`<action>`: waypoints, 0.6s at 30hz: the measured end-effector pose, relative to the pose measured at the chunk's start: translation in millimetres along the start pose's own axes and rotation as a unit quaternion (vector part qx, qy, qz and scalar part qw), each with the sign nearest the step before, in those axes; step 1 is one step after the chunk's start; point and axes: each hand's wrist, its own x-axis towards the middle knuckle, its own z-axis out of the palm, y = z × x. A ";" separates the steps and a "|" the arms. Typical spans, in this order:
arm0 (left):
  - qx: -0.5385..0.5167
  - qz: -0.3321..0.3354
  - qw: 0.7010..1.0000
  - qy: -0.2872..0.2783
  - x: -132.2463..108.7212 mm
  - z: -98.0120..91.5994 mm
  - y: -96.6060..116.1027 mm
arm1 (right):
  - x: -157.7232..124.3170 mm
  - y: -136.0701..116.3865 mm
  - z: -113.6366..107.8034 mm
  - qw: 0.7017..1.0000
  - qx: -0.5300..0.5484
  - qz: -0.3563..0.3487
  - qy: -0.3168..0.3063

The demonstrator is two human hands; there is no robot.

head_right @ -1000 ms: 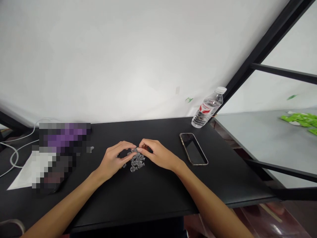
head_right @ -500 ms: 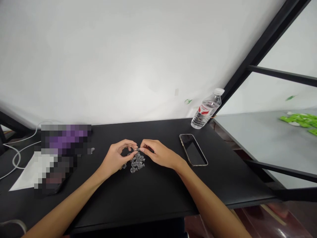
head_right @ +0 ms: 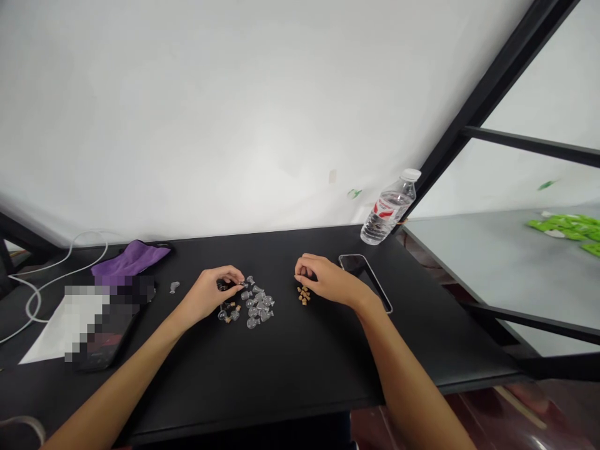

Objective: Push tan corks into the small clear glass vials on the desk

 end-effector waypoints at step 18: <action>0.098 0.004 0.993 -0.061 1.3 -45.1 11.4 | -7.0 11.1 -2.3 0.998 -0.012 0.024 -0.062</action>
